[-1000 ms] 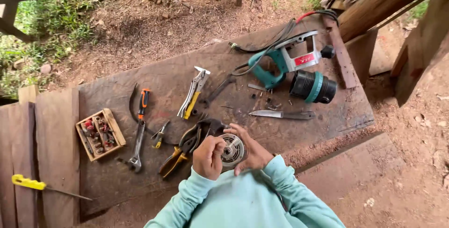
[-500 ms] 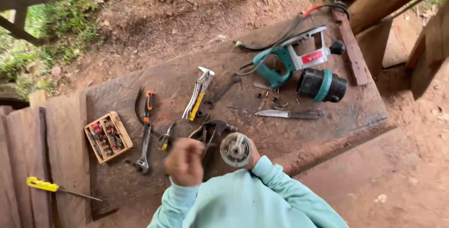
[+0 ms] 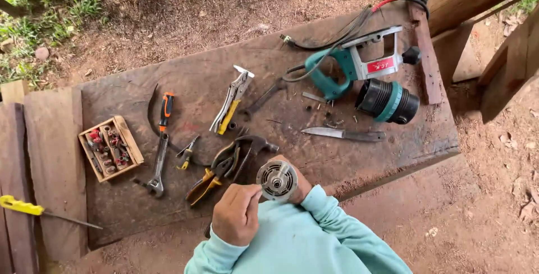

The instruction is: The person works on an electric motor armature at an outdoor wooden workbench. They hold the motor, tap and pry components with a hammer and pliers, use a screwdriver on the assembly, and pick through small screws and parts on the bench while separating the motor's fan and housing pieces.

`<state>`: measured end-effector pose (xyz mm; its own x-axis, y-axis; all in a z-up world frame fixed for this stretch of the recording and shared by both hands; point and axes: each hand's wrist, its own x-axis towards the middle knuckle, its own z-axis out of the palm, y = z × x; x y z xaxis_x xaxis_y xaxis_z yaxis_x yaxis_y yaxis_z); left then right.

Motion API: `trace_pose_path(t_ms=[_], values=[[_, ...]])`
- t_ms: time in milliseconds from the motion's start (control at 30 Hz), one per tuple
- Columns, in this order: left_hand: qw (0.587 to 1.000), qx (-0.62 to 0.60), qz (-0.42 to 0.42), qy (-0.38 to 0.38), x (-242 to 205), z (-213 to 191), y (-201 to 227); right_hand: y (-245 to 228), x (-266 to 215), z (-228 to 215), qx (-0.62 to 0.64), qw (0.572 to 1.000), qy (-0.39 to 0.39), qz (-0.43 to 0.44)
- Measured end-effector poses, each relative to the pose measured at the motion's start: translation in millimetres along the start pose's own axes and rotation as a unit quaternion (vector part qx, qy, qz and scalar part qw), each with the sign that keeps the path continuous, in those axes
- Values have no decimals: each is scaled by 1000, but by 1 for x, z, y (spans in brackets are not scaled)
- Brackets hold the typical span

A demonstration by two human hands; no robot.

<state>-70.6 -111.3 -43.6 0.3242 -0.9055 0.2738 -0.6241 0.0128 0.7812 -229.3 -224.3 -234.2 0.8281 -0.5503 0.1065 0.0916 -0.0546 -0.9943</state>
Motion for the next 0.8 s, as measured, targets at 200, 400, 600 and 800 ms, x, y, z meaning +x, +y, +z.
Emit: trace_pose_path(t_ms=[200, 400, 600, 800], values=[[1000, -4, -1, -10, 2, -2, 4, 5, 0, -1, 25, 1000, 8, 9], [1000, -8, 5, -29, 2, -2, 2, 13, -3, 0, 13, 1000, 11, 23], [999, -15, 11, -42, 5, -1, -1, 12, -2, 0, 25, 999, 11, 28], [996, 1, 36, -76, 9, -2, 0, 17, -4, 0, 20, 999, 14, 24]])
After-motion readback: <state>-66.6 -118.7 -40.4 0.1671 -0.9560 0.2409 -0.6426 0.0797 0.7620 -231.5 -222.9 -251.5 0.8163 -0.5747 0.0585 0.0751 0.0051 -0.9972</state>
